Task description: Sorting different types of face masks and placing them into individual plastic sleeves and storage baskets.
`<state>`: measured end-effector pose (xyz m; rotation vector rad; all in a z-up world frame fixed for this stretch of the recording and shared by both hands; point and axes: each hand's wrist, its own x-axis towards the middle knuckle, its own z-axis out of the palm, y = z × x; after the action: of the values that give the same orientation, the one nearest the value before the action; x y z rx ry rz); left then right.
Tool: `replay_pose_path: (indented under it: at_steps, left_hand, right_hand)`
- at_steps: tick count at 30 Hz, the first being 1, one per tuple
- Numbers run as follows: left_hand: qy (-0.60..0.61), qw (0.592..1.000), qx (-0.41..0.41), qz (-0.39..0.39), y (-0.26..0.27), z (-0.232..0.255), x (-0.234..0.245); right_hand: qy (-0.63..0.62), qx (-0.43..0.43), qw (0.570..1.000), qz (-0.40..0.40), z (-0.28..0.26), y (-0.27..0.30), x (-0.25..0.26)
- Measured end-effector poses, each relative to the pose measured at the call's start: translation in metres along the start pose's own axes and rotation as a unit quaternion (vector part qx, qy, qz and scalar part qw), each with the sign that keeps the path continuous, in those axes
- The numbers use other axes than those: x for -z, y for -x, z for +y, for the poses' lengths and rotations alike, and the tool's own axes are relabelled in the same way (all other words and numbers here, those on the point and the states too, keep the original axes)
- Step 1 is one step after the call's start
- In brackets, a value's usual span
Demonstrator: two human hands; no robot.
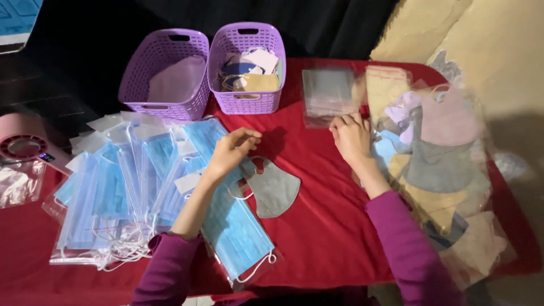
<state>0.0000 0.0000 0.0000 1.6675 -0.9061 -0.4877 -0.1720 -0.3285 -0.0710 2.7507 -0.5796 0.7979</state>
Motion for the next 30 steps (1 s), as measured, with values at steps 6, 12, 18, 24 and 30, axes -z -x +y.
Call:
replay_pose_path:
  at_steps: [6,12,18,24,30]
  left_hand:
    - [0.012,1.0,0.012,0.012,0.003,0.013,-0.012]
    - [0.177,0.969,0.142,-0.095,0.009,0.035,-0.041]
    - [0.366,0.877,0.281,-0.136,0.013,0.045,-0.053]
    - [0.403,0.871,0.247,-0.135,0.016,0.022,-0.049]
    - [0.431,0.885,0.164,-0.061,0.019,0.012,-0.053]
  right_hand:
    - [-0.032,0.0,0.998,0.046,0.001,0.01,0.033]
    - [-0.151,0.055,0.977,0.136,-0.043,0.031,0.071]
    - [-0.207,0.148,0.944,0.208,-0.118,0.049,0.116]
    - [-0.225,0.293,0.895,0.25,-0.145,0.055,0.135]
    - [-0.226,0.262,0.911,0.224,-0.139,0.054,0.124]
